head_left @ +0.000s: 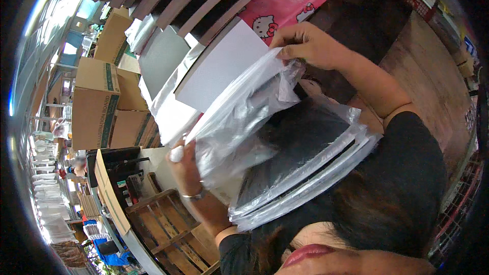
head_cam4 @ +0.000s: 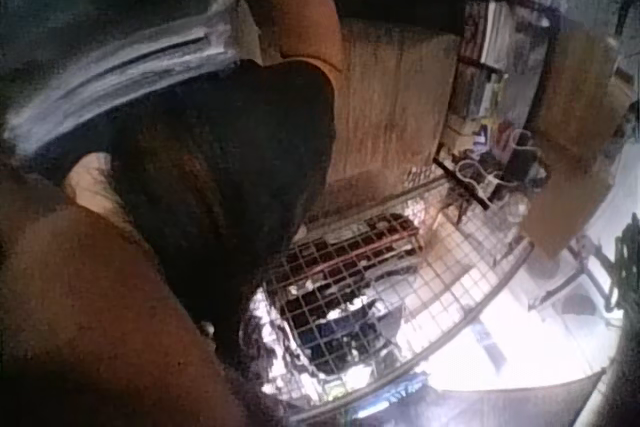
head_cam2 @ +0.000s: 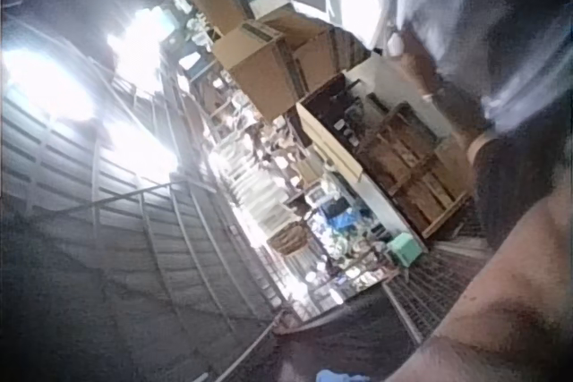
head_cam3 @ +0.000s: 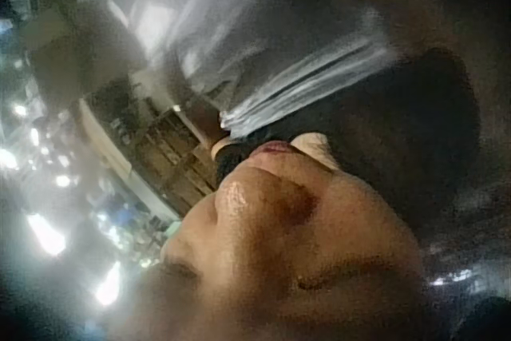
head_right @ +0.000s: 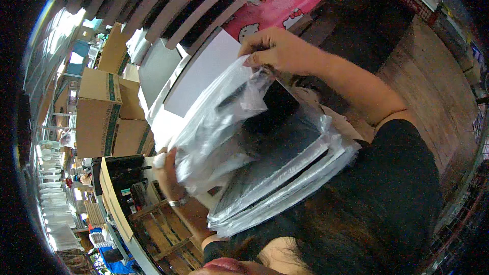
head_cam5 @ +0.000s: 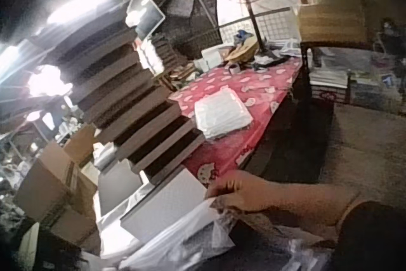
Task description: The person places books into plastic bags, folds the bags over, and stacks the finished items onto a pile.
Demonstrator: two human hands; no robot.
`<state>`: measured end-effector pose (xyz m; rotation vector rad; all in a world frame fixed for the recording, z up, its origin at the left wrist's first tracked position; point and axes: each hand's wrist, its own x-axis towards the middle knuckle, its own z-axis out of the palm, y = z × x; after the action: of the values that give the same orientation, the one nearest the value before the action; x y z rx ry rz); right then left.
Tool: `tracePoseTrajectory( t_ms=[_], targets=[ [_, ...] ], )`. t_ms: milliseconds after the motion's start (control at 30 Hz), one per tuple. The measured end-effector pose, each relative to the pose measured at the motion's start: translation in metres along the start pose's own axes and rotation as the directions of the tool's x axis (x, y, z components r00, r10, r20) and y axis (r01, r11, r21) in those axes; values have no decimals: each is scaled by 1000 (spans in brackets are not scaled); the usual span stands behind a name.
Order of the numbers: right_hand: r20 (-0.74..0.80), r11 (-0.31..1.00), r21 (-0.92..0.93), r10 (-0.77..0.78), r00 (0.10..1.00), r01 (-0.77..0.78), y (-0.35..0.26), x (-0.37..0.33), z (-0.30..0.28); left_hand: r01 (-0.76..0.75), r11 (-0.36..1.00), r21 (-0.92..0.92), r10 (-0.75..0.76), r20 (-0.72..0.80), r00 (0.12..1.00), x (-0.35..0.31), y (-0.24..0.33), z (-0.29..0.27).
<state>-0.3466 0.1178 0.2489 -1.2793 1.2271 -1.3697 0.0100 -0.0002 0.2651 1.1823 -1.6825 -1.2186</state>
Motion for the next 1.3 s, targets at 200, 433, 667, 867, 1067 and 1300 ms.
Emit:
tracePoseTrajectory(
  t_ms=[200,433,667,867,1067,1300],
  targets=[
    [236,870,425,162,958,-252,58,-32,-17,231,907,352,-421,756,501,49,-50,-28],
    [308,636,320,632,712,-703,231,-52,-28,767,592,248,-762,482,432,6,-248,-2],
    [290,642,-686,673,680,-342,192,-5,-42,752,626,-209,-732,176,658,-20,-302,-40],
    [870,970,-115,203,449,-216,81,-1,35,118,952,-282,-155,-113,981,-17,-107,-99],
    [683,680,-585,119,721,442,79,43,96,-178,976,-127,196,153,969,-19,21,-25],
    [278,872,-329,-276,920,361,-51,72,127,-299,897,-326,295,-63,953,6,39,42]
  ],
)
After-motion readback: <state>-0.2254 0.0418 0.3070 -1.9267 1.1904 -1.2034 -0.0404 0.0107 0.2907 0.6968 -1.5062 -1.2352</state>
